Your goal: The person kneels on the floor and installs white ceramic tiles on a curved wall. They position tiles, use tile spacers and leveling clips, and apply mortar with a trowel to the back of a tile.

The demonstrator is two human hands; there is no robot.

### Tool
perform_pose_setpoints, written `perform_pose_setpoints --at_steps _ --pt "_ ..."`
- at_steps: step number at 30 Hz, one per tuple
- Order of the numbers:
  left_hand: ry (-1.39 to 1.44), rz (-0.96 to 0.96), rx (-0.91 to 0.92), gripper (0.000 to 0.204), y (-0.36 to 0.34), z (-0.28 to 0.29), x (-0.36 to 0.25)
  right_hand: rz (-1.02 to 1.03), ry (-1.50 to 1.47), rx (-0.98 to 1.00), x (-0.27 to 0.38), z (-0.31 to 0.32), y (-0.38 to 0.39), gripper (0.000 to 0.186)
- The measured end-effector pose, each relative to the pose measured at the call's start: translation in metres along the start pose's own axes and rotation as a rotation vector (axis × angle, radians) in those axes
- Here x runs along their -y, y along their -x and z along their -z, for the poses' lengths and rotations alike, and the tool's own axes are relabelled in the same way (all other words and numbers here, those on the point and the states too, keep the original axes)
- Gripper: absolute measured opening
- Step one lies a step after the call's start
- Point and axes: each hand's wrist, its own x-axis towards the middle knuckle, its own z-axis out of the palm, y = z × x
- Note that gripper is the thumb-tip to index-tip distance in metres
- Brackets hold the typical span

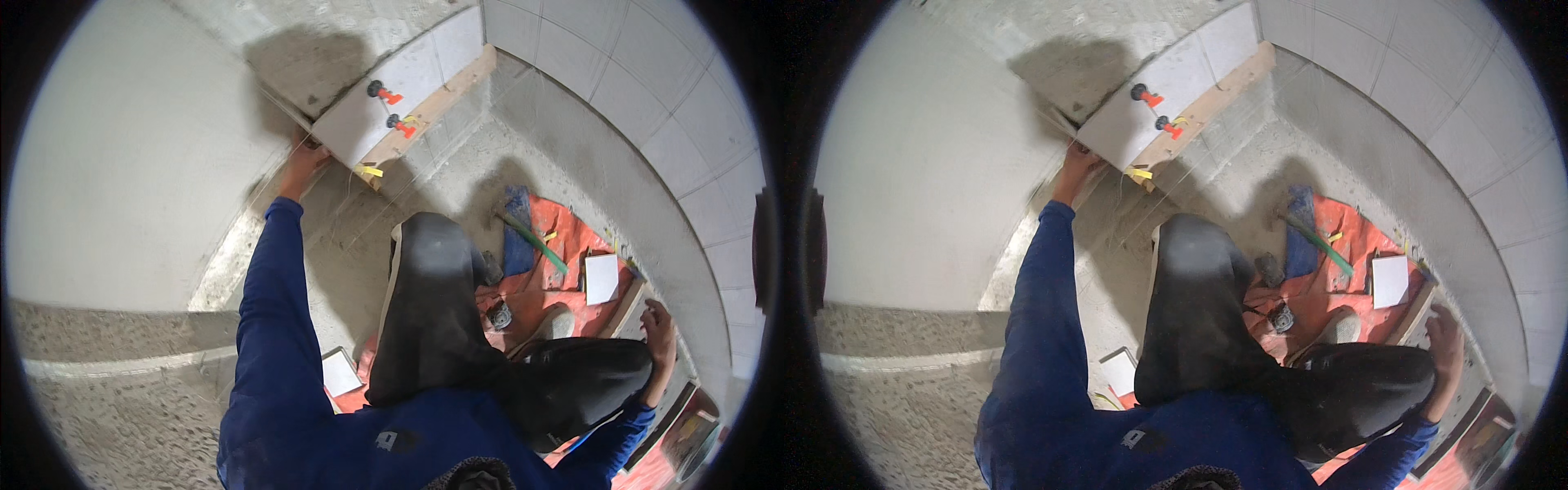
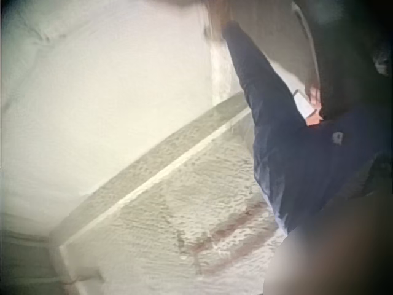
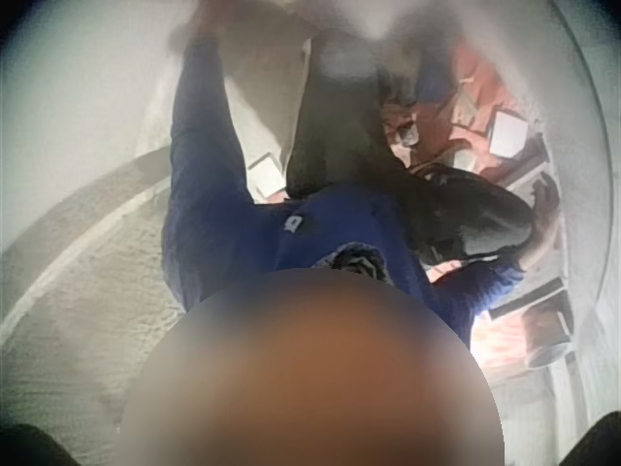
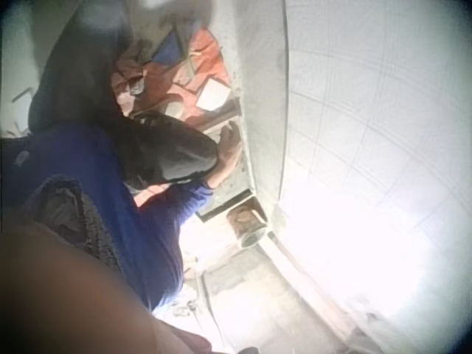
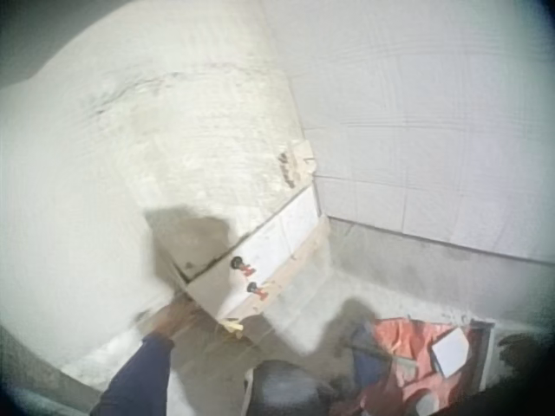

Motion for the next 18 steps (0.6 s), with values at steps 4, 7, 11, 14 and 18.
perform_pose_setpoints --at_steps 4,7,11,14,18 --pt "-0.015 0.085 -0.047 0.105 0.005 -0.001 -0.008 0.008 0.022 0.054 -0.009 0.001 -0.006 0.041" --pt "-0.040 0.124 -0.080 0.116 0.007 -0.001 -0.008 0.022 -0.016 0.062 -0.014 0.001 -0.008 0.041" --pt "0.008 0.009 -0.067 0.118 0.002 0.000 -0.001 -0.046 -0.067 0.076 -0.012 0.001 -0.008 0.039" --pt "0.021 0.052 -0.087 0.120 -0.004 0.002 0.006 -0.052 -0.113 0.081 -0.007 0.002 -0.005 0.038" --pt "0.015 0.072 -0.062 0.123 -0.008 0.004 0.012 -0.049 -0.039 0.051 -0.003 0.003 0.000 0.039"
